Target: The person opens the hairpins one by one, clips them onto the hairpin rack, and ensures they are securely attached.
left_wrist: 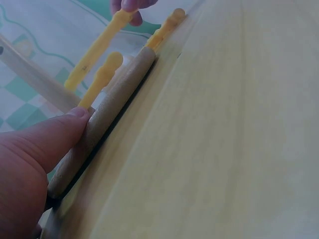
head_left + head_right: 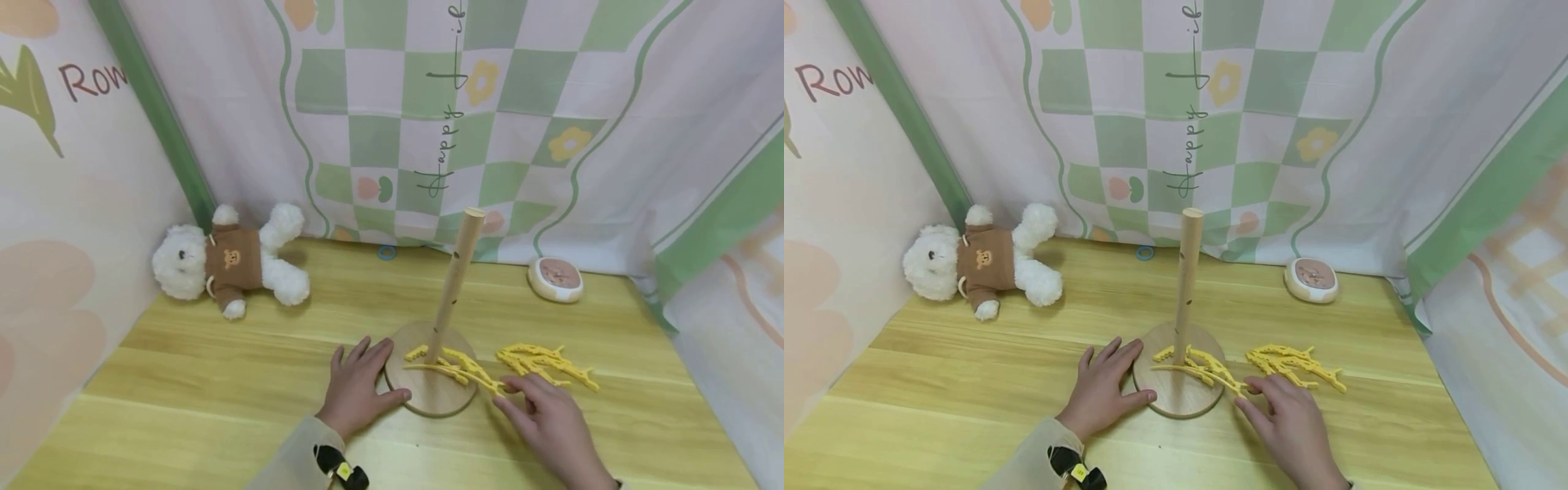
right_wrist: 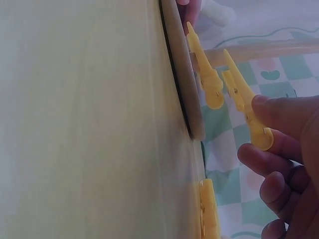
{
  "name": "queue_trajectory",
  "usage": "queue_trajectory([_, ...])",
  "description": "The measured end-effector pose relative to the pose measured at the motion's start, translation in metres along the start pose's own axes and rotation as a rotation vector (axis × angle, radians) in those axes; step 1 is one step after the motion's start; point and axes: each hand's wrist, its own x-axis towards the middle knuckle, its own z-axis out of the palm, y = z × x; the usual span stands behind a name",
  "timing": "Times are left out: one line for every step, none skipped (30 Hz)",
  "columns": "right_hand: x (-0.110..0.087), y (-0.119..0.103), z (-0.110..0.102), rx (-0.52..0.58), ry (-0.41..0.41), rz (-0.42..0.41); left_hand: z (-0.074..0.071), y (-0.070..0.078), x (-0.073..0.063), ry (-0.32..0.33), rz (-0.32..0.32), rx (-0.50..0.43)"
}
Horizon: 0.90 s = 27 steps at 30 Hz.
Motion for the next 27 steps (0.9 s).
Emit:
queue_trajectory([0.001, 0.0, 0.001, -0.002, -0.004, 0.001, 0.0, 0.0, 0.0, -0.001, 0.0, 0.0])
queue_trajectory([0.001, 0.0, 0.001, -0.004, -0.007, 0.002, 0.0, 0.0, 0.0, -0.002, -0.001, -0.001])
queue_trajectory([0.002, -0.001, 0.002, -0.007, -0.01, 0.003, 0.001, 0.0, 0.0, -0.001, 0.0, 0.0])
queue_trajectory([0.003, -0.001, 0.002, -0.007, -0.014, 0.005, 0.001, -0.001, 0.0, -0.002, 0.0, 0.001])
queue_trajectory([0.003, -0.001, 0.003, -0.01, -0.017, 0.006, 0.001, -0.001, 0.0, -0.003, -0.001, 0.003])
queue_trajectory([0.004, -0.001, 0.003, -0.011, -0.019, 0.007, 0.001, -0.001, 0.0, -0.004, -0.001, 0.006])
queue_trajectory([0.005, -0.002, 0.004, -0.013, -0.022, 0.008, 0.0, 0.0, 0.0, -0.001, 0.001, 0.006])
queue_trajectory([0.005, -0.002, 0.004, -0.013, -0.026, 0.011, 0.0, 0.0, 0.0, 0.0, 0.002, 0.003])
queue_trajectory([0.006, -0.002, 0.004, -0.013, -0.029, 0.014, 0.0, 0.0, 0.0, 0.001, 0.003, 0.001])
queue_trajectory([0.006, -0.002, 0.005, -0.012, -0.033, 0.017, -0.001, 0.001, 0.0, -0.001, 0.002, -0.004])
queue_trajectory([0.007, -0.002, 0.005, -0.012, -0.037, 0.022, -0.002, 0.001, 0.0, -0.002, 0.002, -0.007])
queue_trajectory([0.007, -0.003, 0.006, -0.009, -0.042, 0.03, -0.002, 0.002, 0.0, -0.003, 0.002, -0.01])
queue_trajectory([0.008, -0.003, 0.006, -0.008, -0.046, 0.038, -0.002, 0.002, 0.0, -0.005, 0.001, -0.011])
queue_trajectory([0.008, -0.003, 0.006, -0.005, -0.05, 0.044, -0.003, 0.002, 0.0, -0.01, -0.002, -0.012])
queue_trajectory([0.008, -0.003, 0.006, -0.001, -0.054, 0.049, -0.003, 0.002, 0.0, -0.013, -0.004, -0.009])
queue_trajectory([0.009, -0.003, 0.007, 0.001, -0.058, 0.054, -0.003, 0.002, 0.0, -0.014, -0.004, -0.008])
queue_trajectory([0.009, -0.003, 0.007, 0.003, -0.061, 0.057, -0.002, 0.001, 0.0, -0.017, -0.007, -0.006])
queue_trajectory([0.009, -0.003, 0.007, 0.007, -0.064, 0.06, -0.002, 0.001, 0.0, -0.019, -0.008, -0.004])
queue_trajectory([0.01, -0.002, 0.007, 0.009, -0.066, 0.059, -0.002, 0.001, 0.0, -0.02, -0.008, -0.004])
queue_trajectory([0.01, -0.002, 0.008, 0.013, -0.069, 0.058, -0.002, 0.001, 0.0, -0.02, -0.009, -0.003])
queue_trajectory([0.01, -0.002, 0.008, 0.013, -0.071, 0.057, -0.002, 0.002, 0.0, -0.019, -0.008, -0.003])
queue_trajectory([0.011, -0.002, 0.008, 0.009, -0.073, 0.056, -0.002, 0.002, 0.0, -0.018, -0.008, -0.002])
queue_trajectory([0.011, -0.002, 0.009, 0.008, -0.076, 0.054, -0.002, 0.002, 0.0, -0.018, -0.008, -0.001])
queue_trajectory([0.012, -0.002, 0.009, 0.006, -0.079, 0.055, -0.002, 0.002, 0.0, -0.015, -0.007, 0.002])
queue_trajectory([0.012, -0.002, 0.009, 0.001, -0.082, 0.055, -0.003, 0.002, 0.0, -0.014, -0.006, 0.002])
queue_trajectory([0.012, -0.002, 0.009, -0.002, -0.086, 0.055, -0.003, 0.002, 0.0, -0.012, -0.005, 0.002])
queue_trajectory([0.013, -0.003, 0.009, -0.004, -0.089, 0.056, -0.003, 0.002, 0.0, -0.011, -0.004, 0.002])
